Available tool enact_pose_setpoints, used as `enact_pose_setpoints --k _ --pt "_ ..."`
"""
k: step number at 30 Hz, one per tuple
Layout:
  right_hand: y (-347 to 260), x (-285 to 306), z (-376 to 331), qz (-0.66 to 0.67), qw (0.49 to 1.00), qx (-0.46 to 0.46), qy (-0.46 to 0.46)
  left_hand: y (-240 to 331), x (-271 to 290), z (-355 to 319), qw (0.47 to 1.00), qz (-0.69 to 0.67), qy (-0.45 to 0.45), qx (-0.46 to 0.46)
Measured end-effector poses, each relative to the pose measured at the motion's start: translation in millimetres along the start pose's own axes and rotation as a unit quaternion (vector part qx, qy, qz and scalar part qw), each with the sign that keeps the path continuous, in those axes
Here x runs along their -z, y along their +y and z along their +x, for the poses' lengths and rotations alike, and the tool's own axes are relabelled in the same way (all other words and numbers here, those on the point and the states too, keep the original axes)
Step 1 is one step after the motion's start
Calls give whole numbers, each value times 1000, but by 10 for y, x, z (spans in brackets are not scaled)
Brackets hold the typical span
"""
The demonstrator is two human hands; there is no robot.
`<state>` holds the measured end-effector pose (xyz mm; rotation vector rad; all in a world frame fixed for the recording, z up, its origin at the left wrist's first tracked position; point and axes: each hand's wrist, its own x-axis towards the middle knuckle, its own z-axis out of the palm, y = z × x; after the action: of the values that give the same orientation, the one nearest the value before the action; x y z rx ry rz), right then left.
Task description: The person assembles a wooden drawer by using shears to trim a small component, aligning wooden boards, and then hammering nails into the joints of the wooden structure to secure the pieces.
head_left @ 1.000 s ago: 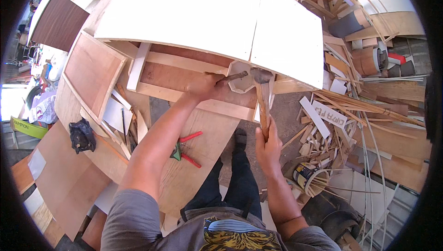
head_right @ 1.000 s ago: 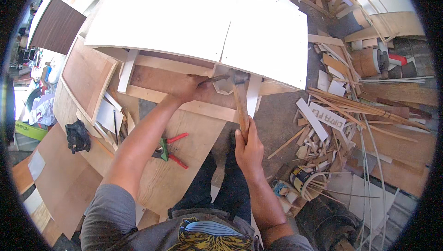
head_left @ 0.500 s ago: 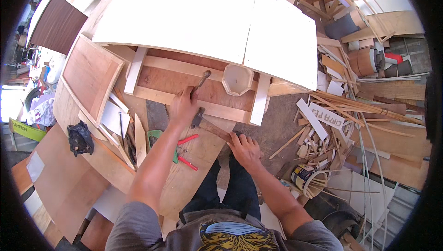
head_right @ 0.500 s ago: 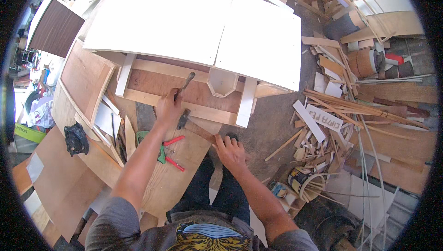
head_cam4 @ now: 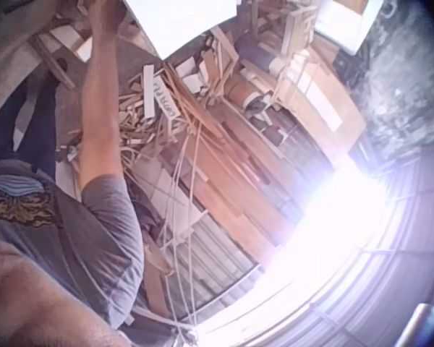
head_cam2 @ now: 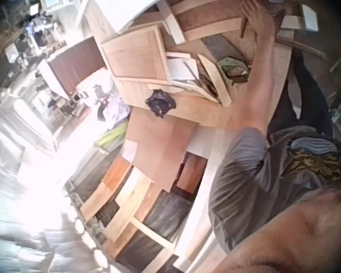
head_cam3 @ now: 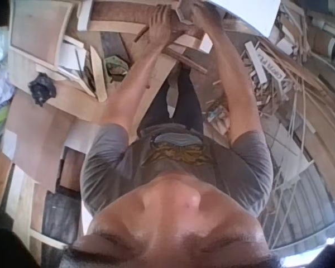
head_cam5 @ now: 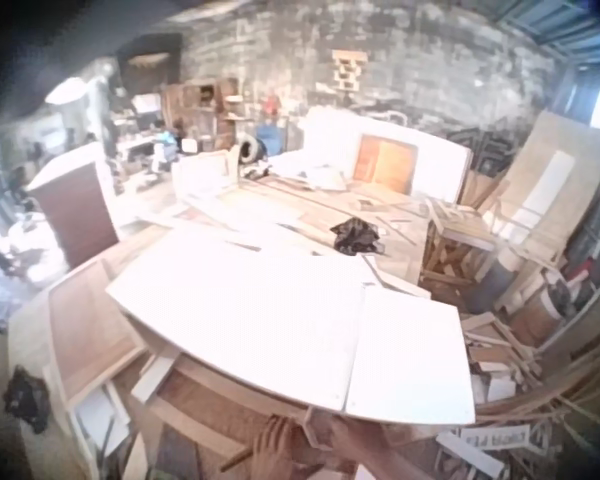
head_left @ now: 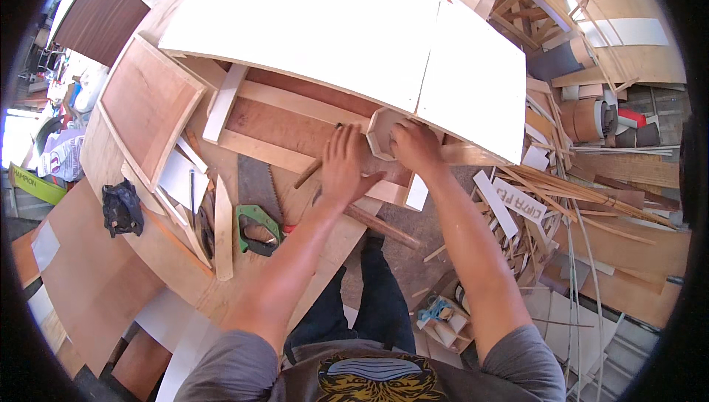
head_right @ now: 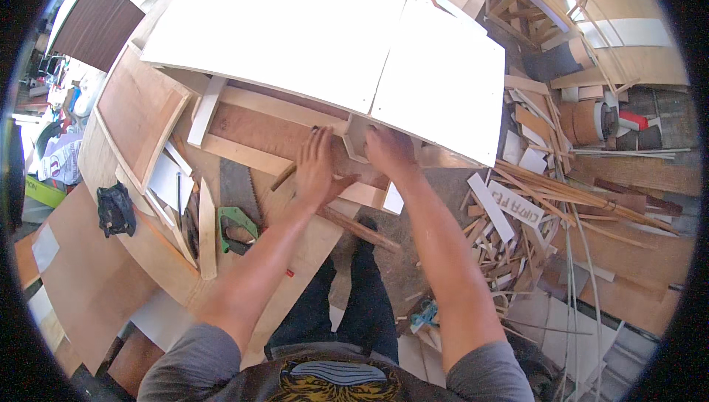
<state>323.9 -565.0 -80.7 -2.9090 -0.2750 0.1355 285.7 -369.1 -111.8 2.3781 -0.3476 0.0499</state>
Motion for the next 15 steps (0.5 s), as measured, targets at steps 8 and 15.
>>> enact_pose_setpoints --k 8,15 --pt "148 -204 145 -54 995 32 -76 286 -269 254 998 -8 -50 39" --pt "121 -203 164 -71 993 42 -81 173 -430 262 997 -2 -66 49"
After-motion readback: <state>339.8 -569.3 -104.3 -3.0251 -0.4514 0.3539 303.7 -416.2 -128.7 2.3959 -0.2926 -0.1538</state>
